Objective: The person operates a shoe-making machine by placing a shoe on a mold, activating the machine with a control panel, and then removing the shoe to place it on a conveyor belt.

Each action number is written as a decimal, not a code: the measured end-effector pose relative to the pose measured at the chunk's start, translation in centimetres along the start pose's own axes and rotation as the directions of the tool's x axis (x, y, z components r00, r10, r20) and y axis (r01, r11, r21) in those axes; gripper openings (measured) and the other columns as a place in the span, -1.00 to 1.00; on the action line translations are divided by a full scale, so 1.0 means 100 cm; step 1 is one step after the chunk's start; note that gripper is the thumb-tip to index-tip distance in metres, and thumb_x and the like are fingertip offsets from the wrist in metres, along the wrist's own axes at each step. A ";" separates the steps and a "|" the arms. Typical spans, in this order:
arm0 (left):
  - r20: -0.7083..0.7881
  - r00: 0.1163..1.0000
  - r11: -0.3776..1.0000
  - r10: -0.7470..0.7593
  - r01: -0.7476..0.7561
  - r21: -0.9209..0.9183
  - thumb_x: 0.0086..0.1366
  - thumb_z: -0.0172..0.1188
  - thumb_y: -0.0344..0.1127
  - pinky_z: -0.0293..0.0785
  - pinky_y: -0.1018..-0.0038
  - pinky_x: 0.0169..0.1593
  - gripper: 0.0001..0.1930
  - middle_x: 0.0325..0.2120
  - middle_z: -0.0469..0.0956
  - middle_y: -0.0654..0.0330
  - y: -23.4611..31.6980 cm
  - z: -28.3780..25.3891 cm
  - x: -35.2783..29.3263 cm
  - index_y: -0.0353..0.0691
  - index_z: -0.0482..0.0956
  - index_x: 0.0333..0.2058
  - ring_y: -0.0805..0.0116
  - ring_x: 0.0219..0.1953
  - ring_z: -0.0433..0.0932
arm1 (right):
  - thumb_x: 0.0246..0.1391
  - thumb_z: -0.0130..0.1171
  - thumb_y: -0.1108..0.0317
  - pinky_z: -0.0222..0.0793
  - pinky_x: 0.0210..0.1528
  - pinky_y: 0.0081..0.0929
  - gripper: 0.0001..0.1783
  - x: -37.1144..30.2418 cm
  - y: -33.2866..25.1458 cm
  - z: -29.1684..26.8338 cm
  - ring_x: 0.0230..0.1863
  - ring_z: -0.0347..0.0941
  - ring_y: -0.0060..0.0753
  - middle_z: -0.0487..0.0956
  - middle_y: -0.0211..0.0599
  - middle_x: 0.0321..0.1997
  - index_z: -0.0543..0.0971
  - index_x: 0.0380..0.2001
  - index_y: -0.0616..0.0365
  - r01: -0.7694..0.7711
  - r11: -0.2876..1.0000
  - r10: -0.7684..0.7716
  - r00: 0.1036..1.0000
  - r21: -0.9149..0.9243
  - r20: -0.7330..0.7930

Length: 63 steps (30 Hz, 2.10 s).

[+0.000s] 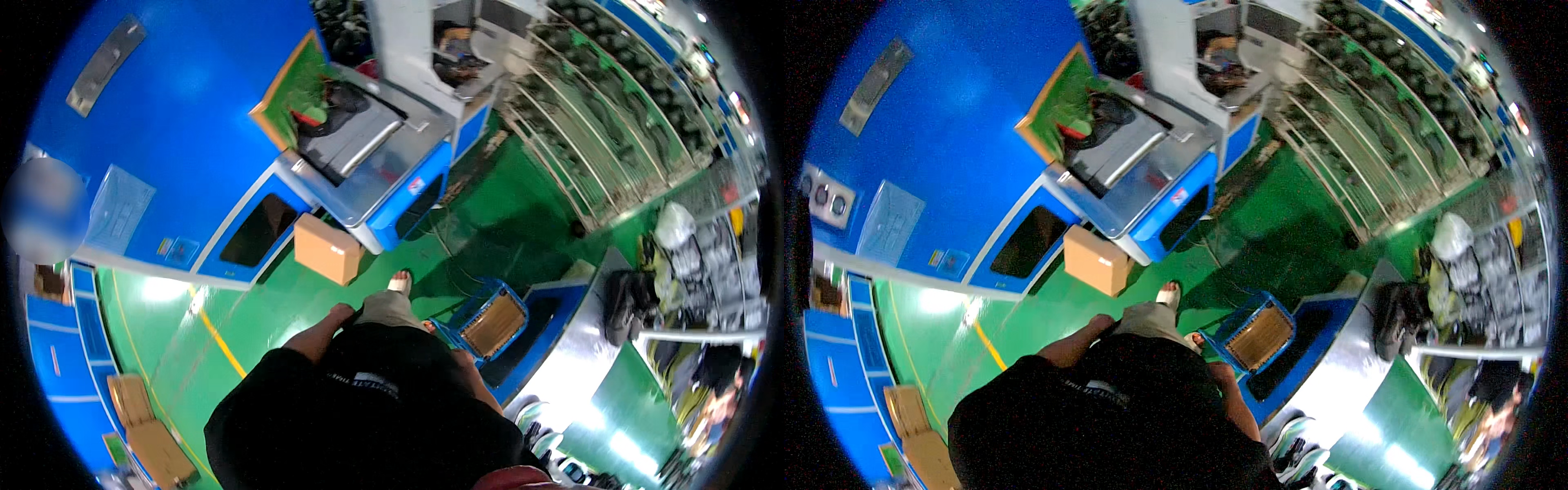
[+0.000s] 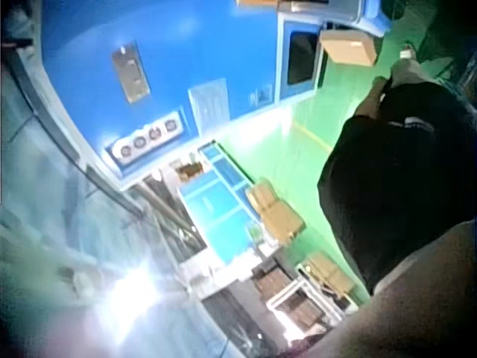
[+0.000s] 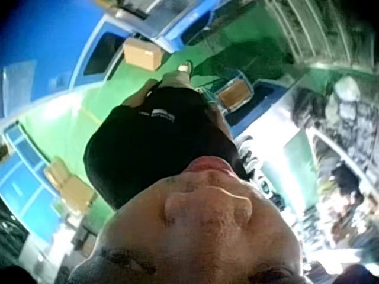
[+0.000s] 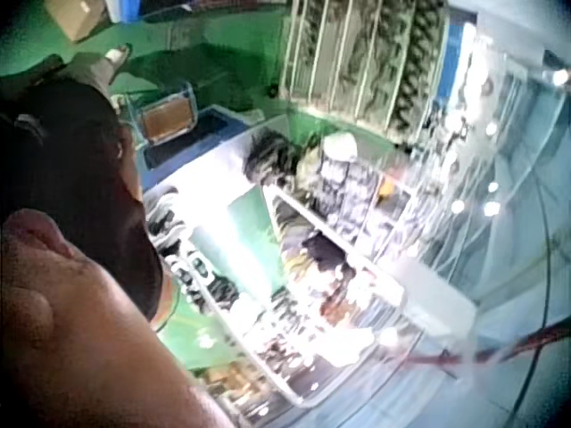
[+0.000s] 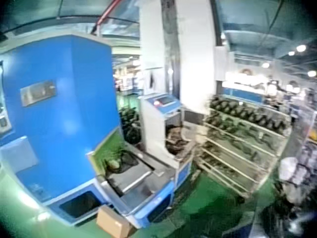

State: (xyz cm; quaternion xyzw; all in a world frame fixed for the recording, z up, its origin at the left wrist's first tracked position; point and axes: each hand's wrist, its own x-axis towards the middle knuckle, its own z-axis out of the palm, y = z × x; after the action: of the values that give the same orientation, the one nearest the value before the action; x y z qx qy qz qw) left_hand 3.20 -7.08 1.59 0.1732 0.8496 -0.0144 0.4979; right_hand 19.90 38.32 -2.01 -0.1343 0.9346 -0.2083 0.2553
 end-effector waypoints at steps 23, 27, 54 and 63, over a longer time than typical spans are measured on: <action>-0.246 0.922 0.934 0.299 -0.336 -0.125 0.26 0.15 -0.23 0.46 0.24 -0.51 -0.80 -0.62 0.59 0.14 -0.135 -0.179 0.155 -0.11 0.67 -0.50 0.26 -0.53 0.62 | 0.13 0.06 0.11 0.56 -0.23 -0.07 -0.64 0.186 -0.026 -0.145 -0.23 0.62 0.06 0.67 -0.06 -0.36 0.72 -0.38 0.14 -0.217 0.967 0.238 0.958 -0.136 0.159; -0.242 0.927 0.955 0.285 -0.296 -0.011 0.15 0.21 -0.22 0.57 0.07 -0.21 -0.82 -0.45 0.63 -0.04 -0.120 -0.164 0.160 -0.19 0.68 -0.46 -0.04 -0.28 0.66 | 0.09 0.01 0.18 0.55 -0.10 -0.09 -0.65 0.211 -0.045 -0.219 -0.18 0.61 0.10 0.66 0.06 -0.22 0.69 -0.36 0.19 -0.634 0.709 0.615 0.770 0.308 0.170; -0.361 0.834 0.778 -0.418 0.124 -0.616 0.34 -0.01 -0.02 0.52 0.14 -0.35 -0.60 -0.47 0.63 -0.03 0.047 -0.323 0.180 -0.25 0.59 -0.41 0.10 -0.42 0.65 | 0.10 0.15 -0.12 0.48 -0.29 -0.14 -0.51 0.374 0.272 -0.404 -0.35 0.61 -0.10 0.67 -0.11 -0.46 0.69 -0.52 0.11 -0.292 0.943 0.220 0.908 0.162 0.356; -0.270 0.709 0.120 -0.651 -0.255 -0.960 0.25 0.08 -0.07 0.56 0.23 -0.22 -0.62 -0.37 0.65 0.03 0.129 -0.503 0.167 -0.27 0.65 -0.21 0.19 -0.37 0.61 | 0.15 0.20 0.09 0.47 -0.10 0.02 -0.60 0.409 0.297 -0.477 -0.11 0.55 0.23 0.64 0.12 -0.16 0.63 -0.16 0.24 0.169 0.985 -0.159 0.958 -0.023 0.240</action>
State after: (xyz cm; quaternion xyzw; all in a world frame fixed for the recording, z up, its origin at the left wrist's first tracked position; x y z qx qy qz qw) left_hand -42.56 19.66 14.61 -0.3296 0.7715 0.5255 0.1412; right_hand -43.94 65.07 4.50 -0.2408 0.8872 -0.1910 0.3443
